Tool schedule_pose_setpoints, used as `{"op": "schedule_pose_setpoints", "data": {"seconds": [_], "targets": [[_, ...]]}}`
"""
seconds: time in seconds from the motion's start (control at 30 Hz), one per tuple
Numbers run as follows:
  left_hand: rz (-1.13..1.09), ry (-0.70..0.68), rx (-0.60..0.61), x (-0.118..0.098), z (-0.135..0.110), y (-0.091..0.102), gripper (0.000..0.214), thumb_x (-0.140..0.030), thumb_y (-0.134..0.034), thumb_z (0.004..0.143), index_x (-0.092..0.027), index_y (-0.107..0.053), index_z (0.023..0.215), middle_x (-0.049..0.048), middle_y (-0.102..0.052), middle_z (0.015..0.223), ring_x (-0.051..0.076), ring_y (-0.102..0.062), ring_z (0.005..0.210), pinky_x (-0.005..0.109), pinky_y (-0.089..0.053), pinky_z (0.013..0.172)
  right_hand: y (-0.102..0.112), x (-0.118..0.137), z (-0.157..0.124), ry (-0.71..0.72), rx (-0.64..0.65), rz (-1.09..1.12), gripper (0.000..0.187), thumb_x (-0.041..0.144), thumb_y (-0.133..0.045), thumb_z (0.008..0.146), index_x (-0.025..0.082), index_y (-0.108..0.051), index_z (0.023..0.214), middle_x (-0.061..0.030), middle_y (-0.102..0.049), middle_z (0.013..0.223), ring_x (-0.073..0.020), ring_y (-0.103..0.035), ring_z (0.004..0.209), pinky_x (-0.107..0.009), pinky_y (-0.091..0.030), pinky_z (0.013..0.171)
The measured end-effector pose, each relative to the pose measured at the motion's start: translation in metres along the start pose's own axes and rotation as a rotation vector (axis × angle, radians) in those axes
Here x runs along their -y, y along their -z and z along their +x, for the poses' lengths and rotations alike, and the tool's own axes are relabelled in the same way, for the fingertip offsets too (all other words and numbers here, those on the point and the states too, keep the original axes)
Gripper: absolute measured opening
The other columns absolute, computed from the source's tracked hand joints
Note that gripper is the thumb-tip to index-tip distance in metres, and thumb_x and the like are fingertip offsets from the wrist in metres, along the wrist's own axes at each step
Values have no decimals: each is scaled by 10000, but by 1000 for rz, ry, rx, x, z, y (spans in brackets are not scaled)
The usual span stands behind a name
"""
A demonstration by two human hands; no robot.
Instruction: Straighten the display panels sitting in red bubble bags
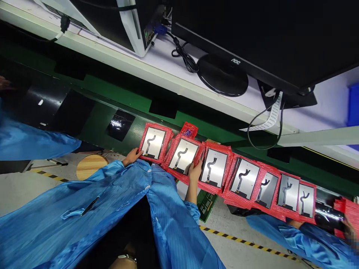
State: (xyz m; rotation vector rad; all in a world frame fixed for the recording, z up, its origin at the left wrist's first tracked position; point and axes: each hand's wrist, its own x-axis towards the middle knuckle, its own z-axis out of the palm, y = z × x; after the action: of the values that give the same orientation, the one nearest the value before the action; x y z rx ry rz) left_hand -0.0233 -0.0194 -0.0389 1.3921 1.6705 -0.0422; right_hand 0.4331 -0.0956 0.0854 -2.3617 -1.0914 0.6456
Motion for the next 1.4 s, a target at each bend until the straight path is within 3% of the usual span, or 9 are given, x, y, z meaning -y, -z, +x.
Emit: {"op": "schedule_pose_setpoints", "data": {"seconds": [0.07, 0.13, 0.23, 0.33, 0.43, 0.53, 0.93, 1.1, 1.4], "targets": [[4, 11, 10, -1, -1, 1, 674, -746, -472, 1035, -153, -641, 1309, 207, -682, 1326, 359, -663, 1270, 455, -506, 1142, -8, 13, -3, 74, -127, -75, 707, 424, -462, 1018, 24, -470, 1601, -331, -565, 1529, -396, -519, 1484, -569, -435, 1248], [1, 11, 22, -1, -1, 2, 682, -759, -515, 1016, -157, -629, 1316, 205, -685, 1336, 363, -664, 1275, 454, -508, 1134, -24, 40, -2, 166, -142, -101, 661, 418, -449, 1050, 44, -501, 1593, -309, -583, 1515, -380, -515, 1476, -554, -418, 1259], [-12, 7, 26, 0, 2, 1, 665, -725, -571, 1003, -146, -617, 1327, 209, -694, 1355, 357, -675, 1267, 444, -514, 1120, -61, 87, 4, 303, 196, -67, 525, 370, -401, 1094, 115, -600, 1508, -215, -703, 1372, -310, -643, 1282, -452, -493, 1169], [-32, 10, 13, 1, 6, -1, 625, -701, -607, 998, -149, -633, 1292, 201, -719, 1350, 348, -688, 1265, 425, -525, 1103, -101, 126, 10, 374, 619, -203, 543, 347, -431, 1123, 171, -523, 1629, -165, -773, 1243, -291, -727, 1131, -397, -537, 1045], [-87, 23, 21, 1, 7, -1, 635, -687, -651, 981, -152, -636, 1322, 183, -745, 1334, 330, -711, 1244, 399, -541, 1068, -129, 145, 11, 343, 771, -452, 662, 311, -483, 1116, 140, -353, 1742, -214, -786, 1216, -341, -760, 1124, -429, -535, 1014], [-144, 44, 40, 0, 5, 2, 693, -686, -684, 960, -143, -620, 1387, 169, -764, 1302, 315, -734, 1203, 391, -549, 1046, -139, 147, 10, 324, 764, -518, 654, 256, -443, 1116, 154, -320, 1750, -227, -782, 1235, -344, -768, 1140, -429, -536, 1007], [-140, 71, 46, -8, -2, 9, 732, -690, -689, 978, -133, -595, 1443, 160, -768, 1272, 288, -743, 1153, 380, -545, 1036, -142, 139, 12, 328, 727, -480, 623, 235, -417, 1105, 219, -398, 1727, -183, -798, 1216, -329, -772, 1101, -409, -534, 972], [-166, 83, 49, -11, -3, 9, 707, -647, -714, 976, -132, -597, 1446, 160, -776, 1250, 285, -750, 1139, 377, -545, 1028, -144, 139, 14, 329, 764, -448, 426, 281, -453, 1109, 194, -567, 1510, -157, -801, 1197, -315, -766, 1093, -375, -519, 931], [-203, 93, 28, -15, -7, 8, 738, -644, -756, 951, -134, -588, 1457, 158, -778, 1224, 290, -759, 1119, 381, -549, 1040, -151, 139, 29, 313, 639, -351, 382, 330, -422, 1166, 229, -598, 1489, -120, -766, 1307, -265, -742, 1104, -325, -478, 898]]}}
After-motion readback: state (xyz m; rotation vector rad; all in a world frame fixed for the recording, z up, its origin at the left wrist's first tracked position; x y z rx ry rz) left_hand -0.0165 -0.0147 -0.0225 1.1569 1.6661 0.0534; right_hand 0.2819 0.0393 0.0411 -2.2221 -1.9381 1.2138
